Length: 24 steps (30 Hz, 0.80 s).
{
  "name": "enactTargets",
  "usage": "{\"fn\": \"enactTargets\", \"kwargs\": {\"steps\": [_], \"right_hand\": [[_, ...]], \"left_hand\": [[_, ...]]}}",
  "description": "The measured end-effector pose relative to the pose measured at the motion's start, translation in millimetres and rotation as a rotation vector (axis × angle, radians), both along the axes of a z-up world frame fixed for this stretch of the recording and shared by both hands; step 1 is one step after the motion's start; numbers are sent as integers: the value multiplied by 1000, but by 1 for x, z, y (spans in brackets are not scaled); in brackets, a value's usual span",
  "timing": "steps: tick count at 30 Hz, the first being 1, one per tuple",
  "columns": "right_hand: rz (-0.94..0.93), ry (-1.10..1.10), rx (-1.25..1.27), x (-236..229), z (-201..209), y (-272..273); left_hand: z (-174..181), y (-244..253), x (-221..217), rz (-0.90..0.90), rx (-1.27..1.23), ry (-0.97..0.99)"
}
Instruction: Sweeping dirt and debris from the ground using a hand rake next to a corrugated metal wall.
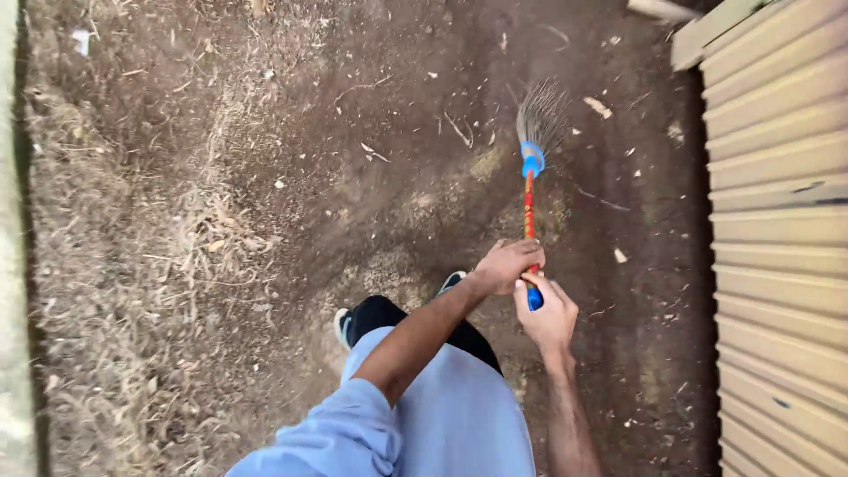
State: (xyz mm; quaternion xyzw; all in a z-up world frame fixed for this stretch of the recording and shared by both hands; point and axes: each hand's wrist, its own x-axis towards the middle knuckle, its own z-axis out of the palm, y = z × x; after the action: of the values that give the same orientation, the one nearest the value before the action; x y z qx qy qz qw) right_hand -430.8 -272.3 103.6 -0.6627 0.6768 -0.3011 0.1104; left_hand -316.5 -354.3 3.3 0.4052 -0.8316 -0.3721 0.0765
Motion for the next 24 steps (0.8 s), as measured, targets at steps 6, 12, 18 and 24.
{"fn": "enactTargets", "kwargs": {"steps": [6,12,18,24], "right_hand": [[-52,-124,49,13,-7,-6],[-401,-336,602,17,56,12],[-393,-408,517,7,40,50],[-244,-539,544,30,72,74]], "left_hand": [[-1,-10,14,-26,-22,-33],[59,-18,2,-255,-177,-57],[-26,12,-29,-287,-160,71],[19,57,17,-128,-204,83]]}}
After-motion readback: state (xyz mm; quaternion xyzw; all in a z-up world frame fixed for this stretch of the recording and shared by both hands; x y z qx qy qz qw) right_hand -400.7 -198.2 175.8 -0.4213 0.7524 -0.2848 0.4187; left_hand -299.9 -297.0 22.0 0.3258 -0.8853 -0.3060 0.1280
